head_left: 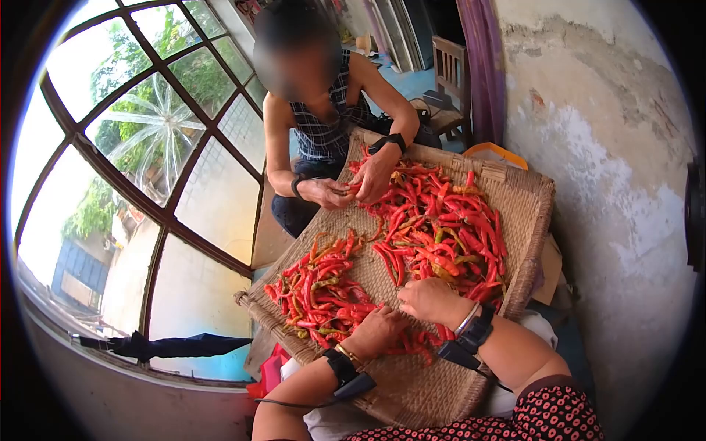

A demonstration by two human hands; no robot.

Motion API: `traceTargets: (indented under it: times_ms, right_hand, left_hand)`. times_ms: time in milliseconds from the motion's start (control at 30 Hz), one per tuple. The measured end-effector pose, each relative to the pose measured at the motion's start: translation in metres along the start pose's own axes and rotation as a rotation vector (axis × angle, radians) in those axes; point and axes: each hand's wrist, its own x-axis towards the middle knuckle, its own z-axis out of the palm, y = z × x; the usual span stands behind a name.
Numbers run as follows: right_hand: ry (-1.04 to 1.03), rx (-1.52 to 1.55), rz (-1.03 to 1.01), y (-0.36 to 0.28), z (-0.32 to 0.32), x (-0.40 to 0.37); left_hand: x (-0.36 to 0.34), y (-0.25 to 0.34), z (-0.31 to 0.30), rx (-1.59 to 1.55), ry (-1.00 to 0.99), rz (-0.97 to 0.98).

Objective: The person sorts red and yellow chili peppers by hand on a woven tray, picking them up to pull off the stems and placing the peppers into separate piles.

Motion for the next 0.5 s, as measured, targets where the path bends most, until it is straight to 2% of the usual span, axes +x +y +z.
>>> traceTargets:
  times_ms: [33, 100, 167, 333, 400, 433, 500]
  right_hand:
    - [0.032, -0.001, -0.03, 0.003, 0.003, -0.001]
    - [0.061, -0.009, -0.063, 0.004, 0.006, -0.003]
    - [0.058, 0.011, -0.054, 0.005, 0.006, -0.003]
    - [0.065, 0.006, -0.048, 0.008, 0.008, -0.001]
    - [0.077, 0.004, -0.049, 0.009, 0.007, 0.002]
    - [0.074, 0.005, -0.032, 0.008, 0.005, 0.002]
    - [0.071, 0.004, -0.012, 0.009, 0.001, 0.003]
  left_hand:
    - [0.001, -0.001, -0.002, 0.0, 0.006, -0.001]
    - [0.003, -0.002, -0.006, 0.084, -0.106, 0.047]
    - [0.002, -0.003, 0.0, 0.096, -0.058, 0.057]
    - [0.001, -0.001, -0.031, 0.02, 0.031, 0.098]
    - [-0.001, -0.002, -0.038, -0.306, 0.238, 0.11]
    - [-0.004, 0.002, -0.048, -0.307, 0.238, 0.11]
    - [-0.013, 0.009, -0.067, -0.851, 0.204, -0.238]
